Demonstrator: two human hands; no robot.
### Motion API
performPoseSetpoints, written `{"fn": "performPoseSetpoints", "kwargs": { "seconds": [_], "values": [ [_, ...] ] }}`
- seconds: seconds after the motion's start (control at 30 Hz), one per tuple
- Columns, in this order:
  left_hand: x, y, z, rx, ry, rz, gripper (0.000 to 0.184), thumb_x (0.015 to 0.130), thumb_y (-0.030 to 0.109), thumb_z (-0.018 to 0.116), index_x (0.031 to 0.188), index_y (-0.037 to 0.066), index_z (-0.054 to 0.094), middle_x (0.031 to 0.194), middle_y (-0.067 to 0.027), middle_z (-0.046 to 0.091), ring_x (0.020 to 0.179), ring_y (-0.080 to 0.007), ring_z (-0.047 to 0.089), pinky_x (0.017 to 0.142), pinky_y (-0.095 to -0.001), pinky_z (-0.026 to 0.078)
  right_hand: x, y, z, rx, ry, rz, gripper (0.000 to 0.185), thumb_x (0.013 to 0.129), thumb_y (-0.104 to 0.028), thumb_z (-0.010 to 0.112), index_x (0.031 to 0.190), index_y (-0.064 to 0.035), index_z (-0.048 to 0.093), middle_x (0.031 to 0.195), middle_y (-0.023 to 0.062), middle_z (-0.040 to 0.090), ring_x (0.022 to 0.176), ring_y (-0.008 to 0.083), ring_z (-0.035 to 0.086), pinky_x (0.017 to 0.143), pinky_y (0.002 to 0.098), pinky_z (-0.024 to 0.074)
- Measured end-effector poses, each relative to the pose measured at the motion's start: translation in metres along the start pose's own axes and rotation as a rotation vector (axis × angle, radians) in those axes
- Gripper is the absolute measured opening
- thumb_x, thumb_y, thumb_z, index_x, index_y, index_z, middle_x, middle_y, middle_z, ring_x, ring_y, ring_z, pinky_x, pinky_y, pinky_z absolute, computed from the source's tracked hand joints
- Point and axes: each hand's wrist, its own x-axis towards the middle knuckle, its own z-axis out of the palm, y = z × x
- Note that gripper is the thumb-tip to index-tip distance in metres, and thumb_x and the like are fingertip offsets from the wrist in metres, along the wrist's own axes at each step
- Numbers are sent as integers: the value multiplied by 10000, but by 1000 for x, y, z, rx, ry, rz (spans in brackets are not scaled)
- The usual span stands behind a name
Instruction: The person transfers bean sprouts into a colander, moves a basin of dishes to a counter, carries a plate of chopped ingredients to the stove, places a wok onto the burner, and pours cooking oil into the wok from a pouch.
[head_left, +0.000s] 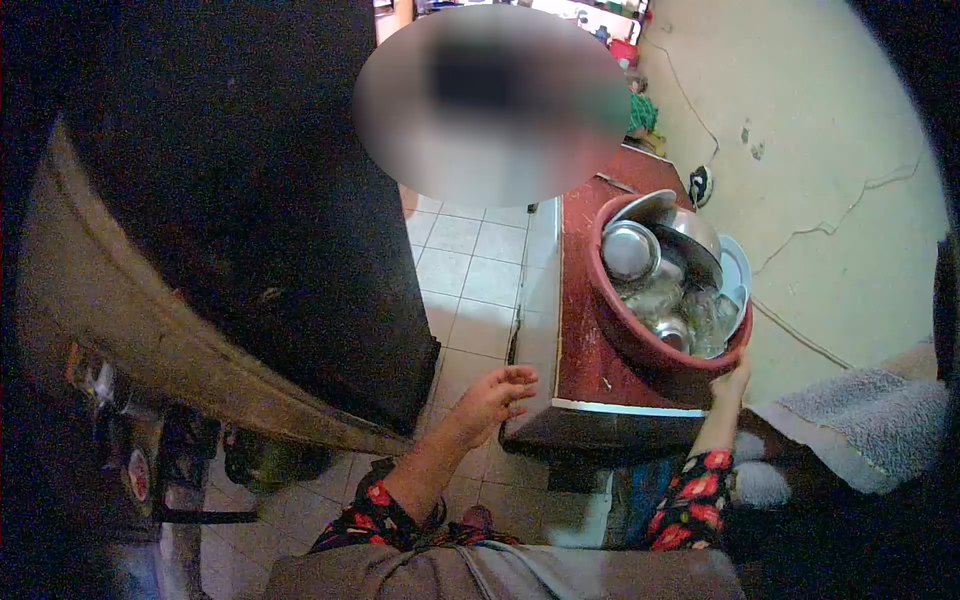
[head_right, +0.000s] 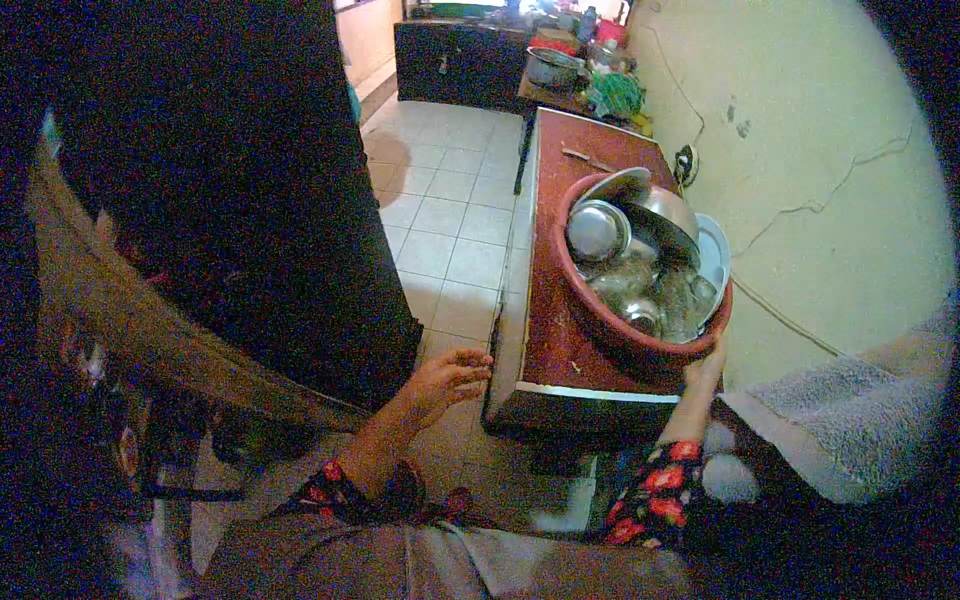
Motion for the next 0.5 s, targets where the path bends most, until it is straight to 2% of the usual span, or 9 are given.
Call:
{"fn": "performPoseSetpoints", "kwargs": {
  "seconds": [0.03,0.1,0.13,0.2,0.23,0.27,0.3,0.4,0.5],
  "values": [
    [-7,5,0,24,9,2,286,854,129,501,1135,78,493,1161,-36,511,1051,-159,495,864,-325,401,-45,4,17,4,77,119,257,806,-345,563,913,-112,554,827,47,573,708,220,560,618,371,467],
    [-33,4,-18,29,-62,21,291,857,136,505,1141,74,492,1136,-32,528,1030,-155,510,863,-314,409,-74,62,-24,-6,-115,113,193,811,-320,537,752,-136,540,723,30,590,614,186,550,560,302,442],
    [-49,2,-29,37,-96,28,293,859,139,507,1144,72,491,1123,-29,537,1020,-153,518,863,-309,413,-116,95,-6,27,39,124,220,811,-306,533,676,-145,468,668,-4,546,550,137,491,469,262,367],
    [-94,8,-43,73,-121,77,287,862,141,517,1137,64,493,1096,-34,551,1002,-154,531,864,-304,422,-211,154,11,-66,-181,218,143,778,-217,542,689,-124,481,624,23,500,541,146,485,471,270,370],
    [-120,15,-49,90,-127,104,284,863,142,523,1134,60,493,1083,-36,558,993,-155,537,864,-302,427,-248,201,13,-209,-88,182,128,758,-202,559,696,-111,492,621,31,491,541,143,484,490,269,388],
    [-147,21,-55,113,-136,131,283,863,142,531,1130,56,493,1079,-43,559,992,-156,538,868,-306,428,-280,227,9,-414,-329,344,126,770,-197,558,712,-100,501,627,35,502,555,142,495,492,281,408],
    [-173,29,-63,134,-141,158,283,863,142,538,1127,52,493,1075,-50,560,992,-156,539,871,-310,429,-329,270,11,-248,-224,538,75,781,-145,562,785,-86,516,665,43,518,580,144,509,513,283,420],
    [-277,52,-88,178,-130,247,275,863,139,551,1115,44,496,1073,-67,558,988,-159,541,869,-315,436,-472,298,57,-608,-730,696,153,788,-82,583,928,-74,522,766,46,551,633,174,540,573,290,454],
    [-402,85,-98,140,-70,337,313,850,195,578,1098,21,502,1074,-80,551,1026,-176,520,899,-329,407,-568,337,80,-733,-1142,481,175,806,-145,589,962,-69,569,879,57,598,789,197,568,721,318,470]
  ]
}}
